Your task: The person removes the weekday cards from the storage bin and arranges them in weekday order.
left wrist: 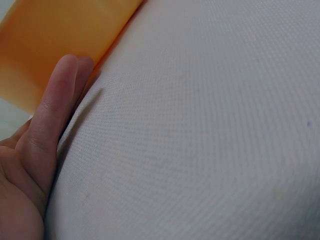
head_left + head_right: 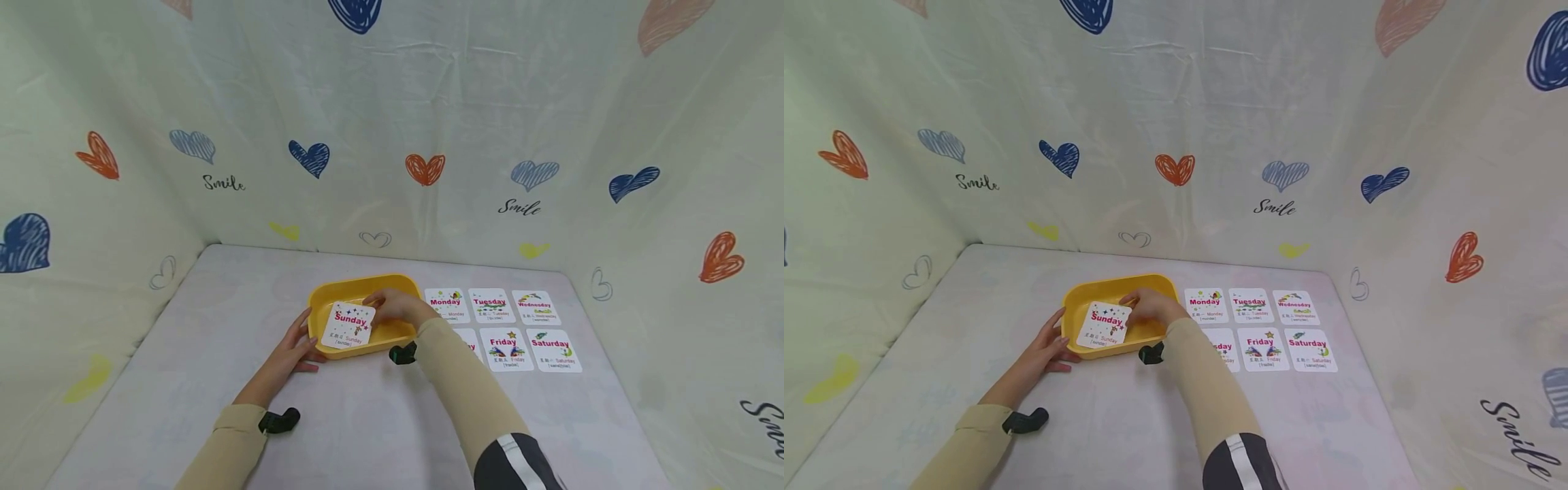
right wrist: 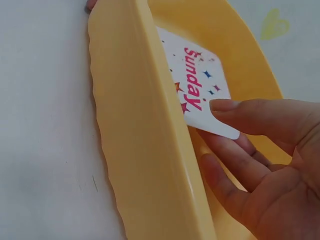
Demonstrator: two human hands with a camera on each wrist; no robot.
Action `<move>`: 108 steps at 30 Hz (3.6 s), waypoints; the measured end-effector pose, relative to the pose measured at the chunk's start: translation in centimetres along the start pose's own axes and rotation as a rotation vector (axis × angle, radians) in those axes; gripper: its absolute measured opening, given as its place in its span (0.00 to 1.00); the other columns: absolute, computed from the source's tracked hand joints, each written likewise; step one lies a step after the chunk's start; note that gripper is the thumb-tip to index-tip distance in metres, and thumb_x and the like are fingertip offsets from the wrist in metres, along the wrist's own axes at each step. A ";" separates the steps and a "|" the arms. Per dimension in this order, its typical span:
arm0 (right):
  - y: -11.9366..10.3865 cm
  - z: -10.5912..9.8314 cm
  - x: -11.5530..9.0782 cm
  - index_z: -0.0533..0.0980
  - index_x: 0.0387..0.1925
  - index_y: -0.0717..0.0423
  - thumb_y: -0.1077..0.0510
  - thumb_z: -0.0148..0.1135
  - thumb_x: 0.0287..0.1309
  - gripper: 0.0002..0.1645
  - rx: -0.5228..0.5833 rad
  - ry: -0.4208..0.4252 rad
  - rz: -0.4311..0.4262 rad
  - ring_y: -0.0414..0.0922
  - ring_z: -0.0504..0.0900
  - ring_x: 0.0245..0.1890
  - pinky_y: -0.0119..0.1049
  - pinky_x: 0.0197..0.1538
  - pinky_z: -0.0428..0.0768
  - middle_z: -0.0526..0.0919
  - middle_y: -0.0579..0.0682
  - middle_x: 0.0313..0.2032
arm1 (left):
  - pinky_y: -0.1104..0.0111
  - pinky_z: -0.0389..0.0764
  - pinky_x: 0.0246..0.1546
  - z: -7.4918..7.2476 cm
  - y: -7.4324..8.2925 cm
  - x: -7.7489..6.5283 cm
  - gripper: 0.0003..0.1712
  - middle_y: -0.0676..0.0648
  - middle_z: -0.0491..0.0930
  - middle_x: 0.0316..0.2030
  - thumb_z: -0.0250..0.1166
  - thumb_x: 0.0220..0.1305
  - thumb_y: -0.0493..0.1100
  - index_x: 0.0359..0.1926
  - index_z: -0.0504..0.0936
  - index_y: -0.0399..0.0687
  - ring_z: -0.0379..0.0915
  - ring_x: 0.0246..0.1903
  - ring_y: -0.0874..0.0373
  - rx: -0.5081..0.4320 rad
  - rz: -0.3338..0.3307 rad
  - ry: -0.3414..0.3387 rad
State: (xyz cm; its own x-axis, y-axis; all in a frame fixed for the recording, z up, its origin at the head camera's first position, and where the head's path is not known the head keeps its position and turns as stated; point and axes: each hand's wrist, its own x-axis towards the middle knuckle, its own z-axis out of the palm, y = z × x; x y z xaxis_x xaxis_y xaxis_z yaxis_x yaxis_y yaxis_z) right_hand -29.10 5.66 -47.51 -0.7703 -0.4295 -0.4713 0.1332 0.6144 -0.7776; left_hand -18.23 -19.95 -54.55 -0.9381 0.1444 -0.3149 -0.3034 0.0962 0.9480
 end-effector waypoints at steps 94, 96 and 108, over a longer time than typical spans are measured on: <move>16.0 -7.0 -14.2 0.77 0.47 0.68 0.72 0.61 0.54 0.16 0.243 0.014 -0.002 0.45 0.80 0.30 0.39 0.33 0.84 0.78 0.56 0.35 | 0.61 0.83 0.41 0.0 -0.2 -0.4 0.44 0.42 0.51 0.72 0.60 0.68 0.57 0.76 0.43 0.77 0.81 0.44 0.48 -0.006 0.035 -0.024; 16.4 -6.9 -14.4 0.77 0.46 0.68 0.71 0.62 0.54 0.16 0.236 0.017 -0.003 0.45 0.80 0.31 0.39 0.32 0.84 0.79 0.55 0.34 | 0.61 0.83 0.41 0.0 -0.1 -0.4 0.44 0.42 0.51 0.72 0.60 0.68 0.57 0.76 0.43 0.77 0.80 0.44 0.48 -0.004 0.032 -0.022; 17.4 -6.5 -15.3 0.78 0.45 0.67 0.72 0.62 0.53 0.15 0.204 0.023 0.008 0.45 0.81 0.29 0.38 0.30 0.84 0.79 0.56 0.33 | 0.61 0.84 0.40 -0.3 0.2 -0.4 0.44 0.40 0.50 0.71 0.59 0.70 0.55 0.76 0.42 0.76 0.81 0.43 0.47 0.012 0.042 -0.019</move>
State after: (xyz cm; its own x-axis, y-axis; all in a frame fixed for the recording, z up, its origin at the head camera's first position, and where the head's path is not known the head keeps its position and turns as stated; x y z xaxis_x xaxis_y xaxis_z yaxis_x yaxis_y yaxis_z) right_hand -19.10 27.20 -51.11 -0.7826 -0.4081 -0.4702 0.2613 0.4702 -0.8430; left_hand -17.98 -20.25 -54.27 -0.9466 0.1677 -0.2755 -0.2614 0.1015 0.9599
